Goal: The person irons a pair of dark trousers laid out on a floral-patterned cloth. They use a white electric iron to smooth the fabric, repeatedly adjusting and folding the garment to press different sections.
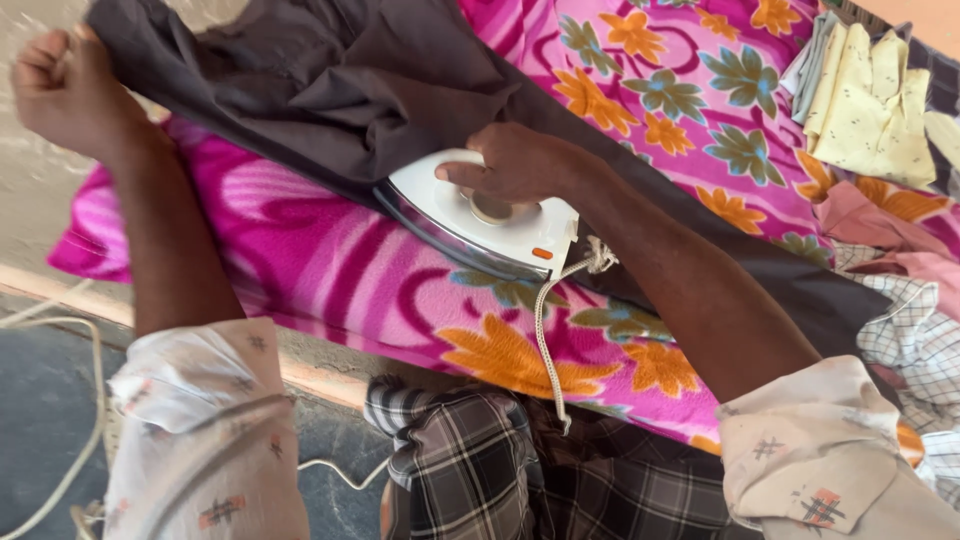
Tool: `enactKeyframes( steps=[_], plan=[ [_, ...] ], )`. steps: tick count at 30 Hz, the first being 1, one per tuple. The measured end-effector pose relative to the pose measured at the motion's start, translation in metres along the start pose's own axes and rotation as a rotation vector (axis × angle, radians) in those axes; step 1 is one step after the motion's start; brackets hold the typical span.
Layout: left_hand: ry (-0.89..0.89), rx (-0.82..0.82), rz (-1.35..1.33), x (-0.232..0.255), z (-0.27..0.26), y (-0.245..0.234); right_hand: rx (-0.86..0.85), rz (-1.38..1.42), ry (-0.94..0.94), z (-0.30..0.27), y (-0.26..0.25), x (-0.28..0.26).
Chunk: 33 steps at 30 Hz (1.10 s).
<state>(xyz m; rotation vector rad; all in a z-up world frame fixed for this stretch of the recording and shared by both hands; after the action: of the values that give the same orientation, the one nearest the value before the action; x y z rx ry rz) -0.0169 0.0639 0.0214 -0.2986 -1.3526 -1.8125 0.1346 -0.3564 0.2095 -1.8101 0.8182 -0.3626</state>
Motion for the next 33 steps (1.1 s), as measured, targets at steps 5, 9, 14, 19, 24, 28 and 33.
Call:
enactKeyframes(
  steps=[5,9,14,19,24,28,33],
  plan=[
    [0.96,0.146,0.972,0.163,-0.089,0.029,0.116,-0.015,-0.106,-0.003,0.003,0.014],
    [0.22,-0.667,1.036,0.186,-0.179,0.072,0.014,0.154,0.05,-0.019,-0.001,0.013],
    [0.464,-0.709,1.082,0.254,-0.261,0.087,0.147,0.337,-0.031,-0.041,-0.007,0.008],
    [0.189,-0.846,1.133,0.243,-0.27,0.073,0.149,0.397,-0.091,-0.033,0.012,0.03],
    [0.229,-0.952,1.139,0.238,-0.267,0.08,0.188,0.371,-0.196,-0.03,0.006,0.035],
    [0.209,-1.003,1.21,0.23,-0.272,0.077,0.16,0.348,-0.177,-0.044,0.003,0.036],
    [0.094,-1.041,1.263,0.227,-0.268,0.08,0.056,0.364,-0.089,-0.062,0.0,0.05]
  ],
)
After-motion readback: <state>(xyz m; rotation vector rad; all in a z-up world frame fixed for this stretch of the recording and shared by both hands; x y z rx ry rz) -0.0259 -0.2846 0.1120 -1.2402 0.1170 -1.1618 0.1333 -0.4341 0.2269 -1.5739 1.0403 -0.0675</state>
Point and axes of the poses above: each hand's wrist, its own z-axis towards the middle knuckle, its own y-axis out of the palm, x = y × z, the point moved 6 cm from there along z, towards the middle knuckle, and after that the axes turned 9 degrees about y, right-handed, at the moved point
